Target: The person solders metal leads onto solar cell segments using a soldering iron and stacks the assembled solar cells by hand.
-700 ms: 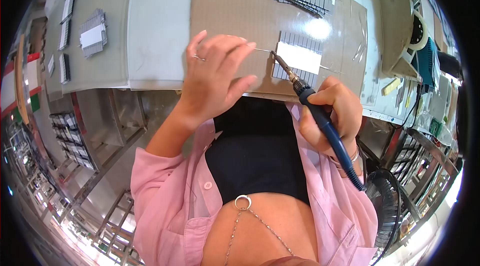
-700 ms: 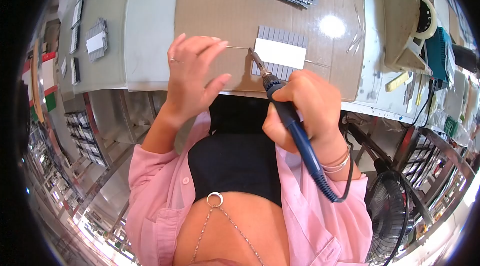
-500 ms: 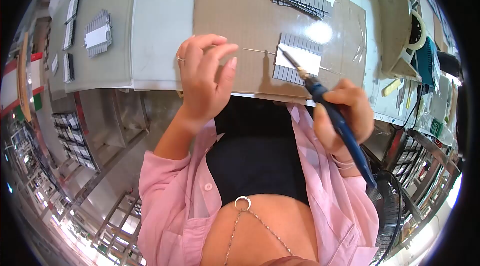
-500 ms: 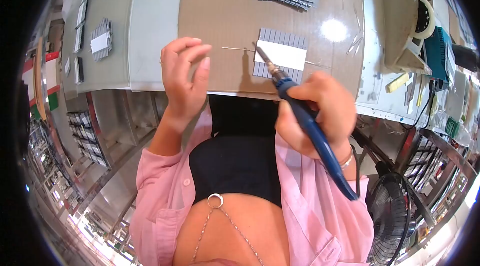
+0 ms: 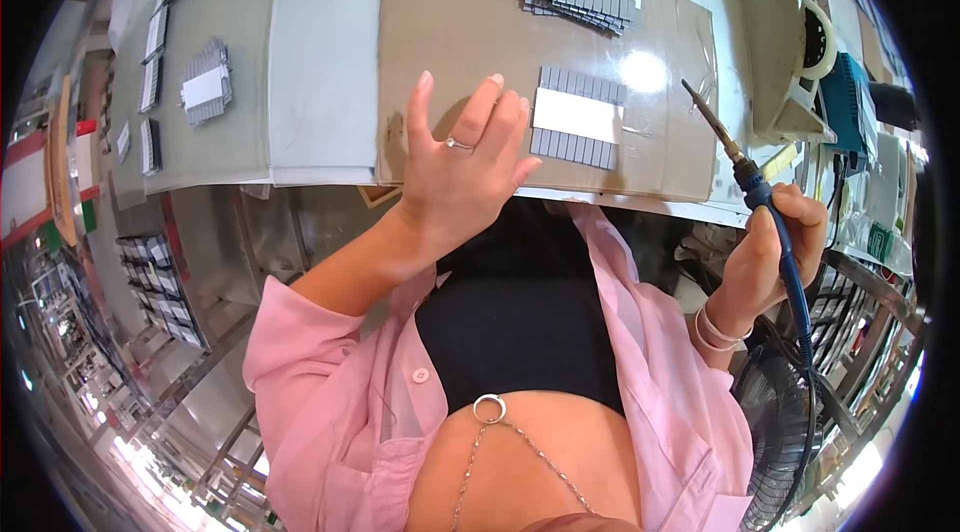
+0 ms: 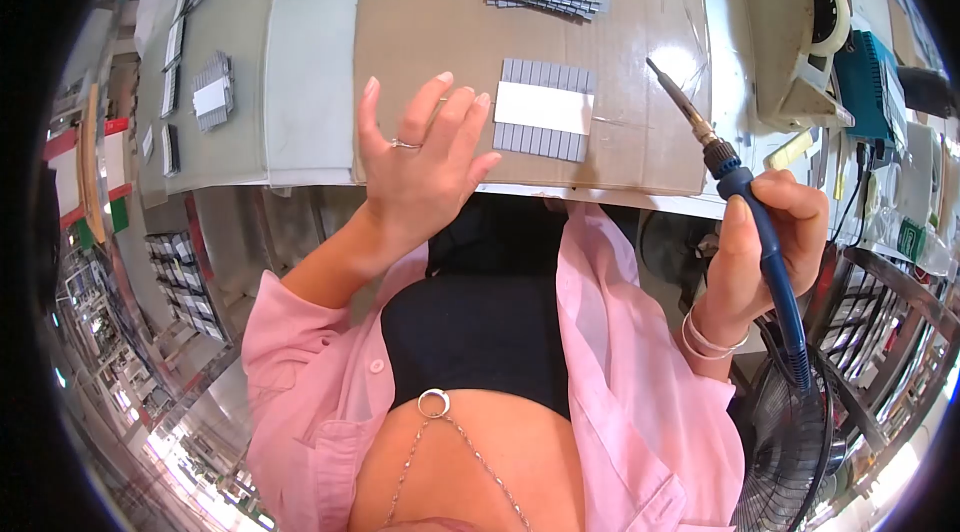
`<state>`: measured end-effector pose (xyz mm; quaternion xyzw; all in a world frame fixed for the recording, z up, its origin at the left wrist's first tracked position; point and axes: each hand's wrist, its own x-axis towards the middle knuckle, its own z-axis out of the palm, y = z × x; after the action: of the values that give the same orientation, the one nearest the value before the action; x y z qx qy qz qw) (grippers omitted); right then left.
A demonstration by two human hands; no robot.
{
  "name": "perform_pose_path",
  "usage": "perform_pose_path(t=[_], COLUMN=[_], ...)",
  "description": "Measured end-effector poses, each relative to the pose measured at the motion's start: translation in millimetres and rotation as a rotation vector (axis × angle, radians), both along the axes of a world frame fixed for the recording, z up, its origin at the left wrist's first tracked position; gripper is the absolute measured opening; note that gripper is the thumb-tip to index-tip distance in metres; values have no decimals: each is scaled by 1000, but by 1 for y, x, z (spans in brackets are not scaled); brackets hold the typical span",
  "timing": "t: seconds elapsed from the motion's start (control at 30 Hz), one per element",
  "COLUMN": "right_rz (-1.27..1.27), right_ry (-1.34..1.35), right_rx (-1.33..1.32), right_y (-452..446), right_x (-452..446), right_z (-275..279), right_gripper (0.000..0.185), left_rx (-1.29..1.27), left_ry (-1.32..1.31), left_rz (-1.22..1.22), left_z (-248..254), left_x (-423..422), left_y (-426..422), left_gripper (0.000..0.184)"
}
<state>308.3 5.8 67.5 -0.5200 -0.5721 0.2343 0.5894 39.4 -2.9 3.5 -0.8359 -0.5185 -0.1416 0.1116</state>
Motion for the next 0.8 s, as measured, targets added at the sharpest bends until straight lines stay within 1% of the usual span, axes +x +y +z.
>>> perform_pose_path(t=[0.07, 0.17, 0.27, 0.37, 0.47, 0.57, 0.7, 0.8], right_rz=[-29, -10, -58, -72, -32, -17, -55, -144], right_ry=[29, 63, 79, 119, 142, 150, 155, 176], right_rx=[1, 6, 1, -48, -25, -46, -63, -55], right_y=[-2, -5, -3, -2, 1, 1, -2, 0], right_x=[2, 12, 12, 12, 12, 8, 10, 10], right_z=[1, 0, -2, -2, -4, -3, -3, -3], right_gripper=[16, 16, 16, 17, 17, 16, 16, 16], left_rx=[-62, -88, -76, -66, -53, -113, -100, -102], left_ry=[16, -133, -177, -168, -136, -144, -125, -149], left_rz=[-14, 46, 108, 118, 107, 103, 103, 113], left_z=[9, 8, 3, 0, 1, 3, 0, -1], left_x=[-1, -8, -11, -11, -10, -6, -7, -7], left_y=[1, 3, -4, -8, -7, -9, -13, -17], left_gripper=[47, 52, 52, 52, 51, 49, 46, 45])
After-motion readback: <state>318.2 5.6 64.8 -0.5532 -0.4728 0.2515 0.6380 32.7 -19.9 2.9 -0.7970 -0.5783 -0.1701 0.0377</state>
